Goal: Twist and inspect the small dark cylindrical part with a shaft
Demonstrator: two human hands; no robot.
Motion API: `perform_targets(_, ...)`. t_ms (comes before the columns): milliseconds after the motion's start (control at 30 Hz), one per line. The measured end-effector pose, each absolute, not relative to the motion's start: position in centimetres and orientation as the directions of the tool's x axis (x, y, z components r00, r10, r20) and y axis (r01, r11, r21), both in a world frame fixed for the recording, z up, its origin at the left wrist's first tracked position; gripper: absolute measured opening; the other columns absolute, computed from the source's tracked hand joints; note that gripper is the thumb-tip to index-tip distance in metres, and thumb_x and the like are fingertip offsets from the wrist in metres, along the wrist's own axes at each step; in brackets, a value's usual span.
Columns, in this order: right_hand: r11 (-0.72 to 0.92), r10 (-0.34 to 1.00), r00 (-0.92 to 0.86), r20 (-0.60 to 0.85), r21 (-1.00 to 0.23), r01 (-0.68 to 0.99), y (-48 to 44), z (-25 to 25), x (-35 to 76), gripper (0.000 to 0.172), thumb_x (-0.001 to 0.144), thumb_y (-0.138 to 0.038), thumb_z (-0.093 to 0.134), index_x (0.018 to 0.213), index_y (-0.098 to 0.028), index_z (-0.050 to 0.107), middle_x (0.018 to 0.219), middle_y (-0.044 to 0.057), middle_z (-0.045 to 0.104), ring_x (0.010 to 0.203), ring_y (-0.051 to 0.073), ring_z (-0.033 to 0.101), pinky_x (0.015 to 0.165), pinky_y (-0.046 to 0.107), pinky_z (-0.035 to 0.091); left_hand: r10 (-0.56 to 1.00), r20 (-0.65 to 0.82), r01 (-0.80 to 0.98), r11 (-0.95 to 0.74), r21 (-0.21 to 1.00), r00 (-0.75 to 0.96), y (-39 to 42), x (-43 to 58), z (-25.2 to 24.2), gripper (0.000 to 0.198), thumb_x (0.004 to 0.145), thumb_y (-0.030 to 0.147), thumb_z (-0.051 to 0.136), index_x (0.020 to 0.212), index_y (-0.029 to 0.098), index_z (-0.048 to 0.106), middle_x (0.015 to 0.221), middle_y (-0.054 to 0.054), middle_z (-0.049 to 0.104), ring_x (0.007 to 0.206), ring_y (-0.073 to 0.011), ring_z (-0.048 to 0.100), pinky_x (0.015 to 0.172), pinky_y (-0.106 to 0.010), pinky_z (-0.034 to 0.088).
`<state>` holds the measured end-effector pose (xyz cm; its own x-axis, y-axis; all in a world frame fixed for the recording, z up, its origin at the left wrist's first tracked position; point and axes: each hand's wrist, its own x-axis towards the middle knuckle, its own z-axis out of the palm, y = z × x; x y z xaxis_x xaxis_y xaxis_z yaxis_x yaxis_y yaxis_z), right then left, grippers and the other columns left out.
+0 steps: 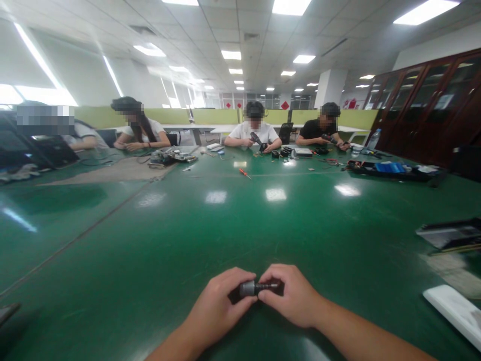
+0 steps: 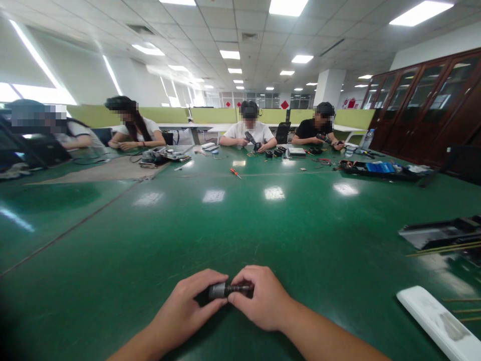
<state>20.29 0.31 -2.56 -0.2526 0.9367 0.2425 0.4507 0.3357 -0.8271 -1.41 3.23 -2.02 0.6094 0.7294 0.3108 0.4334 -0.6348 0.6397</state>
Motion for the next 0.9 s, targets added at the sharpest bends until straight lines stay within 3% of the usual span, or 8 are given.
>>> perform_targets(900, 0.322, 0.944, -0.231, 0.237, -0.82, 0.473, 0.18, -2.67, 20.3, 0.002, 0.079, -0.021, 0.072, 0.08, -0.02, 0.073, 0.075, -0.001, 0.068, 0.071, 0.015, 0.061, 0.068, 0.026, 0.04, 0.747, 0.314, 0.448, -0.622, 0.642, 0.587, 3.19, -1.56, -1.63, 0.022, 0.086, 0.023, 0.07, 0.108, 0.023, 0.069, 0.099, -0.004, 0.074, 0.091, -0.0186, 0.069, 0.082, -0.028, 0.054)
